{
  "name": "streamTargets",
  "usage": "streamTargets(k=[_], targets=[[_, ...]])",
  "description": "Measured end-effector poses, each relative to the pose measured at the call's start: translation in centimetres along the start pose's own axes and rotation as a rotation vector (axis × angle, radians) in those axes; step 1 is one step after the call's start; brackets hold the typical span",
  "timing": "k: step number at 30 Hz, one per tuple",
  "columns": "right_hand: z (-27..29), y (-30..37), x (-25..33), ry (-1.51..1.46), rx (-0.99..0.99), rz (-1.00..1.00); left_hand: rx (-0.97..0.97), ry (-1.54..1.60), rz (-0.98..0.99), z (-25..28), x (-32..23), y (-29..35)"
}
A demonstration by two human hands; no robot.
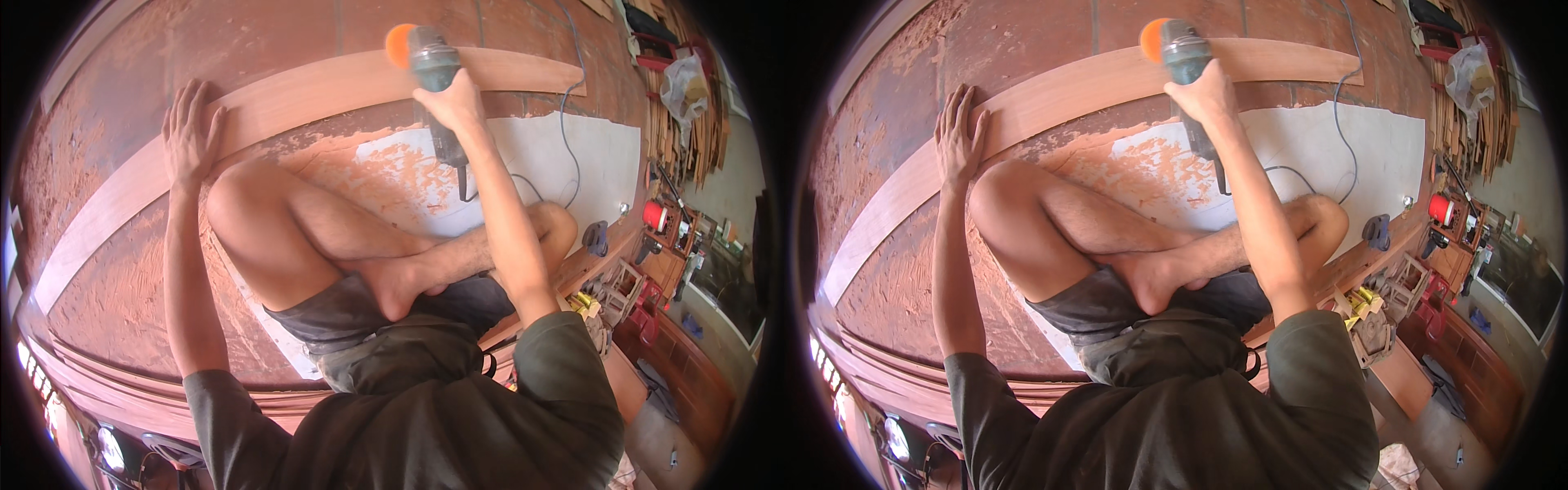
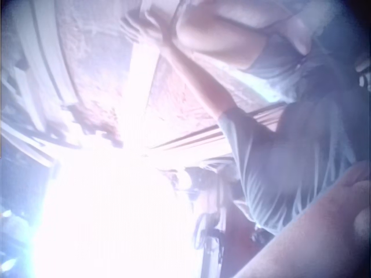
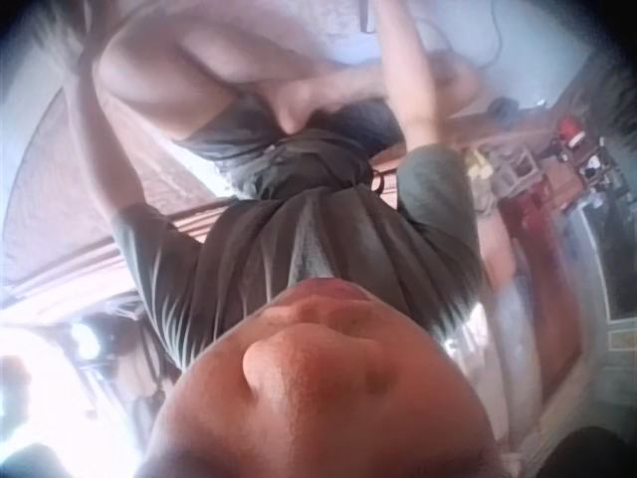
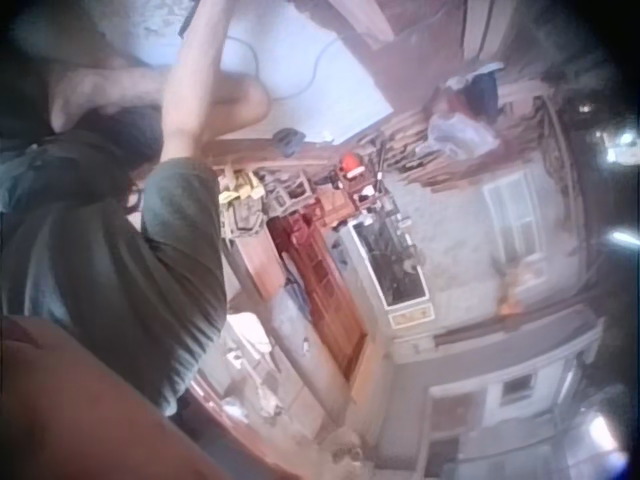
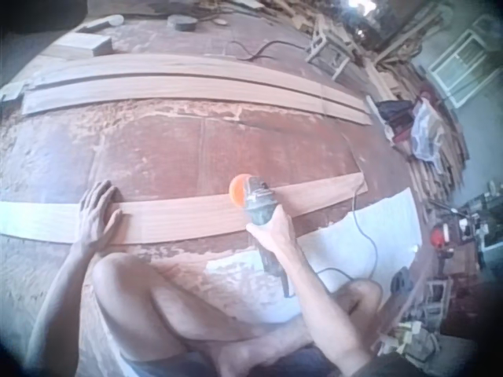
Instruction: The person sits on the floor and uses an electric sander to smooth a long, thin wooden plank. They hold the plank with their left hand and move the sander back and forth along its length with their right hand.
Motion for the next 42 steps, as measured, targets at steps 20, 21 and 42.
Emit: streamTargets(k=[20,21,42], targets=[[-2.6,2.4,3.0,0.005,0.011,0.094,-0.063,0.012,0.001,-0.1,0.2,-0.1],[-2.0,2.1,3.3,0.004,0.008,0.068,-0.072,0.029,0.002,0.0,0.2,-0.1],[-2.8,4.0,4.0,0.016,0.104,0.106,-0.080,0.024,-0.011,0.2,0.1,-0.1]])
Point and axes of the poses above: each hand's wrist, its own y-axis away from the middle knuckle, its own z-axis out of the back of the hand, x = y × z, the point moved 7 cm from there along -y, towards the middle knuckle, and after that the axes turned 5 degrees about -y, right-handed, at the moved point
